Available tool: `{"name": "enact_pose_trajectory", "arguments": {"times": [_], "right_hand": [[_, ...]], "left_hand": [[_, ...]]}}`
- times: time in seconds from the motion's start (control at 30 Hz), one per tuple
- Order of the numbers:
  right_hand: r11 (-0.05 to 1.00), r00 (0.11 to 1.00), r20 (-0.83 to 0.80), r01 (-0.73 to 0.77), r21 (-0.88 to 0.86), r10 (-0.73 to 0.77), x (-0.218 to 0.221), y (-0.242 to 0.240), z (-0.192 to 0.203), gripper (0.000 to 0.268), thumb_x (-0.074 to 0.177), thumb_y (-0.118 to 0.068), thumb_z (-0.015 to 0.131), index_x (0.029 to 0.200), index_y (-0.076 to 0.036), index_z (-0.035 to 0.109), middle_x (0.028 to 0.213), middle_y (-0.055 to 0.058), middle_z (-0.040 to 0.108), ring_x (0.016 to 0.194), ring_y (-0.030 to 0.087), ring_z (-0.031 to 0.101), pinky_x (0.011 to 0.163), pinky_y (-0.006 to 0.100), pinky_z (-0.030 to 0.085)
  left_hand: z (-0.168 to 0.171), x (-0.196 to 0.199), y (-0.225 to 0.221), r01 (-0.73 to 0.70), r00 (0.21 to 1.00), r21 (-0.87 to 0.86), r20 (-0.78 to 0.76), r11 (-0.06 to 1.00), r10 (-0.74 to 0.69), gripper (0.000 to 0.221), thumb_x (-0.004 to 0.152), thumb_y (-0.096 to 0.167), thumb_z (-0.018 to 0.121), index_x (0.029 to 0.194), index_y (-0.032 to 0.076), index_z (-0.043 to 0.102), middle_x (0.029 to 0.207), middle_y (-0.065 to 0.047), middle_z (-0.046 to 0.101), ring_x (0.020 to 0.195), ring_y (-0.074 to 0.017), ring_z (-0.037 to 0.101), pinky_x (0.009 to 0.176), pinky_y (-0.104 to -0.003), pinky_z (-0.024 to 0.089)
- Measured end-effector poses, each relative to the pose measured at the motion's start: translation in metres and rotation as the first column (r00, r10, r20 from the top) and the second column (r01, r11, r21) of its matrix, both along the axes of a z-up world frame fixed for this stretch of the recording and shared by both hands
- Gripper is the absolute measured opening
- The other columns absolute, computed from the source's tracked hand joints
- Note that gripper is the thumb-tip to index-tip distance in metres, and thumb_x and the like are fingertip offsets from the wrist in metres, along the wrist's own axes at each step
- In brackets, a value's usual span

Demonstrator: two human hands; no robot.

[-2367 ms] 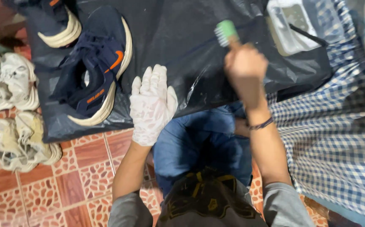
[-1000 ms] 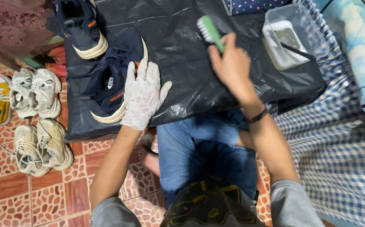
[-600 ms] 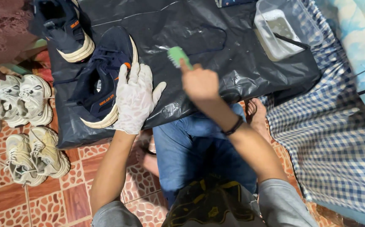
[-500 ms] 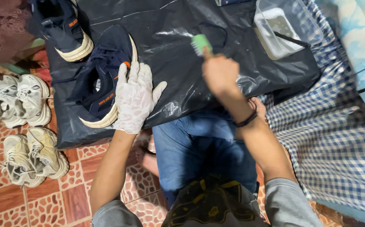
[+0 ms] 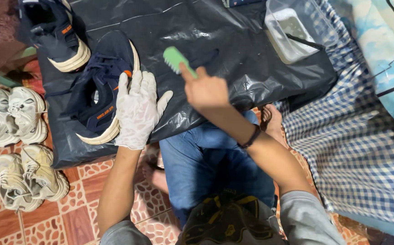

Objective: Cleaning a sneaker with a brush and then applying a blue patterned fabric to the exterior.

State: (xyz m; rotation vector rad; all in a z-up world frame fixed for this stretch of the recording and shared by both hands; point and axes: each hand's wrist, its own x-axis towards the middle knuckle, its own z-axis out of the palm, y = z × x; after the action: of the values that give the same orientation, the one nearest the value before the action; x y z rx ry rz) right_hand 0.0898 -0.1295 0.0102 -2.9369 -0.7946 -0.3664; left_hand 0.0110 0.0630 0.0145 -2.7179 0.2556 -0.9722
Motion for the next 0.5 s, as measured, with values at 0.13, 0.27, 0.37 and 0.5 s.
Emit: {"name": "enact_pose_trajectory", "arguments": {"times": [0.13,0.27,0.37,0.5], "right_hand": [[0.995,0.996,0.054,0.074,-0.069,-0.071,0.037,-0.016,-0.042,0.055,0.097,-0.034,0.048,0.152,-0.029,0.047,0.094,0.010,0.063,0.056,0.037,0.069,0.043,0.052,0.051],[0.951,0.960,-0.016,0.275,-0.141,-0.280,0.081,-0.078,-0.025,0.060,0.095,-0.025,0.050,0.155,-0.021,0.046,0.097,0.017,0.067,0.070,0.044,0.073,0.055,0.055,0.056],[0.940,0.943,0.046,0.333,-0.069,-0.330,0.111,-0.117,-0.012,0.055,0.095,-0.019,0.050,0.150,-0.014,0.053,0.091,0.022,0.069,0.072,0.049,0.071,0.056,0.060,0.055],[0.934,0.938,0.135,0.287,0.210,-0.319,0.099,-0.125,0.030,0.043,0.095,-0.011,0.051,0.138,-0.007,0.054,0.083,0.026,0.068,0.068,0.056,0.065,0.050,0.066,0.046]], "left_hand": [[0.000,-0.001,0.000,-0.038,0.999,0.033,-0.029,0.999,0.039,0.064,0.109,0.059,0.054,0.131,0.001,0.070,0.125,-0.013,0.075,0.130,-0.0249,0.064,0.118,-0.047,0.037],[-0.001,-0.002,0.001,0.003,1.000,-0.012,-0.002,1.000,-0.003,0.063,0.108,0.057,0.059,0.130,0.000,0.070,0.123,-0.014,0.074,0.127,-0.0269,0.065,0.116,-0.048,0.040],[0.000,0.000,0.000,-0.016,1.000,0.002,-0.006,1.000,0.016,0.064,0.109,0.059,0.055,0.131,0.001,0.069,0.124,-0.013,0.074,0.129,-0.0253,0.063,0.117,-0.047,0.039],[0.000,-0.003,0.000,0.015,0.999,-0.004,0.039,1.000,-0.015,0.062,0.107,0.057,0.060,0.128,-0.001,0.070,0.123,-0.014,0.074,0.127,-0.0280,0.064,0.113,-0.049,0.044]]}}
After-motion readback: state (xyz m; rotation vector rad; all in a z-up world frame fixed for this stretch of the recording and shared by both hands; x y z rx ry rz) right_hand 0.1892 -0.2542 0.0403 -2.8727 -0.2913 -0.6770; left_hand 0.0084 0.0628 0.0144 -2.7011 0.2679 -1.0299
